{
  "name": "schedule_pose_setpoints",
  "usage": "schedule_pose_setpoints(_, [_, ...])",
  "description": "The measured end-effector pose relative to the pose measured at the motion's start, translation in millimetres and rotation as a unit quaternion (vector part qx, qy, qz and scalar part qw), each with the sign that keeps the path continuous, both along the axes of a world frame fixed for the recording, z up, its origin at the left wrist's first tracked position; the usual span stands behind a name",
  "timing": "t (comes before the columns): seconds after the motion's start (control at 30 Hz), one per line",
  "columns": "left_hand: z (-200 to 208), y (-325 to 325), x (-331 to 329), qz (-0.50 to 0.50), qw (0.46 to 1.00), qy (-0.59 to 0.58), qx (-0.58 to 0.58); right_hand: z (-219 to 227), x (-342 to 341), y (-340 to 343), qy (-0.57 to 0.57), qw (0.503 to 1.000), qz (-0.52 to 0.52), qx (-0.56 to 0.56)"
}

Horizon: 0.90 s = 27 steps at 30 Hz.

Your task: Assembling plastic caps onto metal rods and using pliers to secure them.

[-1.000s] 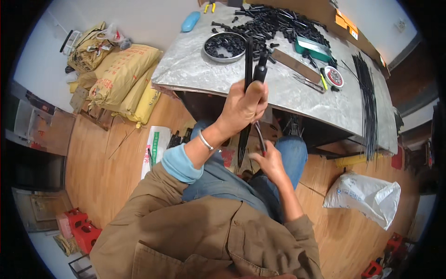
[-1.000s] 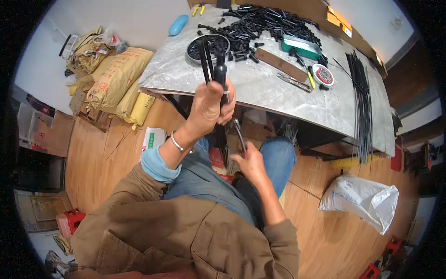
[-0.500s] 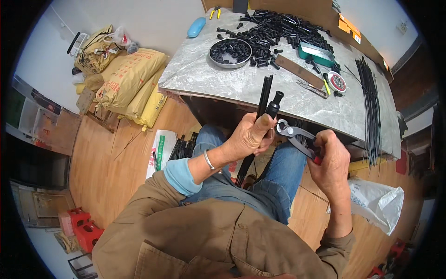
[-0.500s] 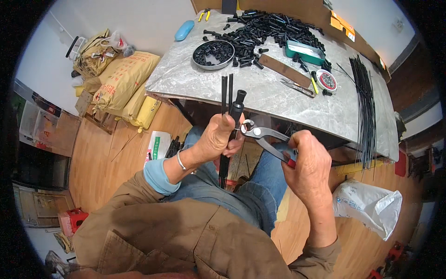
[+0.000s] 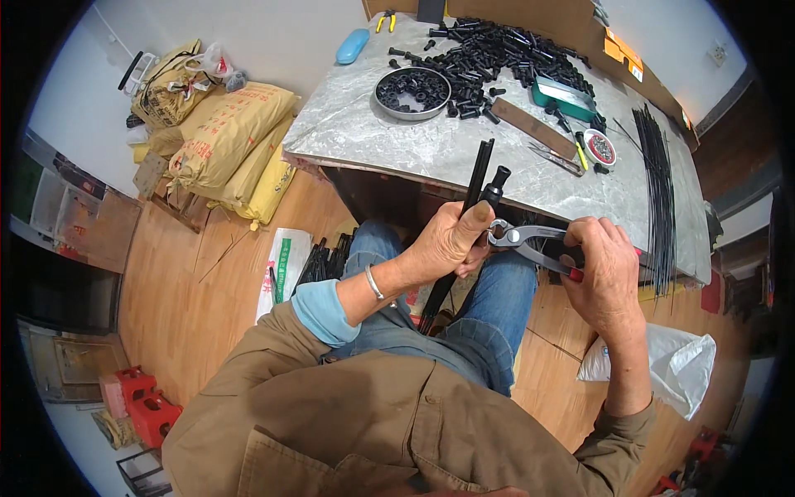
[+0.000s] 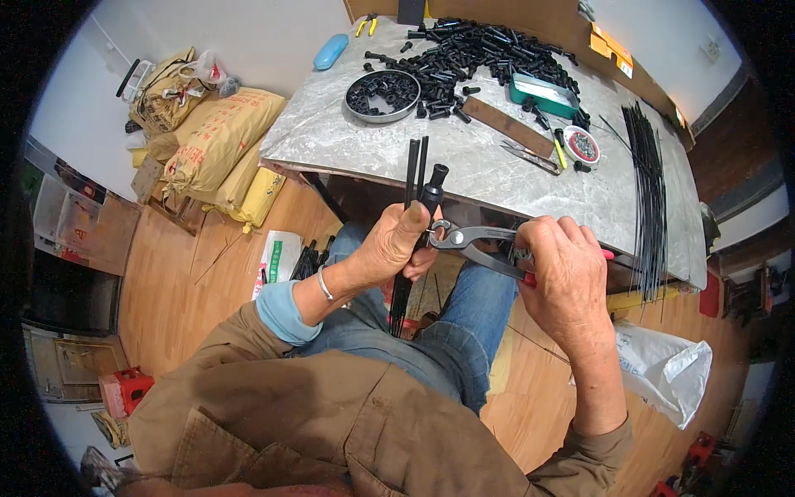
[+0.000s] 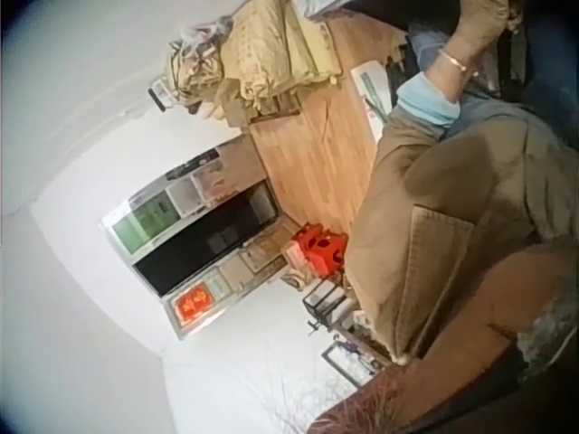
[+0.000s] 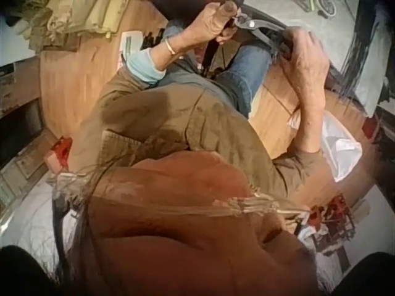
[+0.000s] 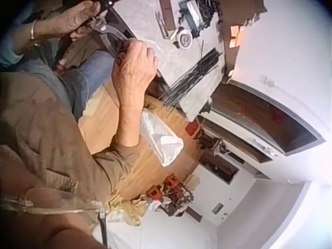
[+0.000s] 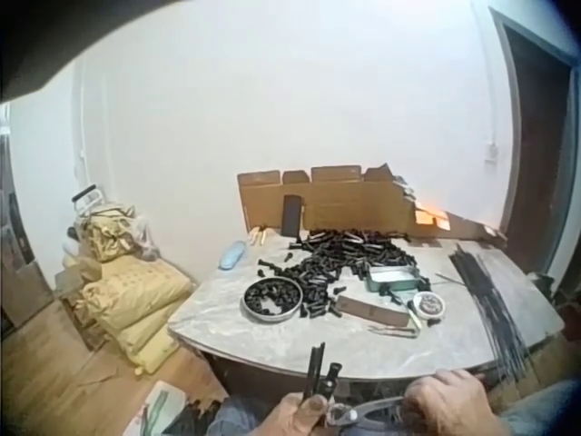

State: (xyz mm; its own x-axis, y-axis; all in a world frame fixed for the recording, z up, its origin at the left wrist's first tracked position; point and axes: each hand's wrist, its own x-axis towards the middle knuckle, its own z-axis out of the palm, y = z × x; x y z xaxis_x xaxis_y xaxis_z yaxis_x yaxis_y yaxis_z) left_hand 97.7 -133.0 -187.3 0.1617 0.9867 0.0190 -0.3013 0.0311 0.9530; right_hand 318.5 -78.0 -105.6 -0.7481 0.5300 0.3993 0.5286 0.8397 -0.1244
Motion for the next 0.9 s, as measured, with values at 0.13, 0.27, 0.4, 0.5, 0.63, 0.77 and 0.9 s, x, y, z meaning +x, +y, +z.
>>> schedule_pose_setpoints(0.13, [7,0,0,0.002,0.998,-0.049,-0.04,-6,0,5,-0.009,0.999,0.033,0.011])
schedule_pose_setpoints(0.27, [0,-5,-2,-0.09,0.99,-0.086,-0.07,-75,4,7,0.135,0.98,0.078,-0.122])
schedule_pose_setpoints(0.4, [-4,-3,-6,-0.122,0.986,-0.094,-0.063,-121,-10,-15,0.221,0.965,0.039,-0.136])
schedule_pose_setpoints(0.5, [-5,-2,-8,-0.117,0.985,-0.111,-0.063,-125,-16,-24,0.253,0.954,0.008,-0.16])
schedule_pose_setpoints(0.63, [-16,4,1,0.02,0.994,-0.093,-0.047,-108,-14,-32,0.2,0.974,-0.058,-0.09])
schedule_pose_setpoints(0.77, [-23,7,0,0.073,0.996,-0.055,-0.003,-84,-12,-39,0.153,0.982,-0.091,-0.063])
schedule_pose_setpoints(0.9, [-21,8,0,0.125,0.992,-0.02,0.003,-53,-16,-37,0.144,0.985,-0.098,0.004])
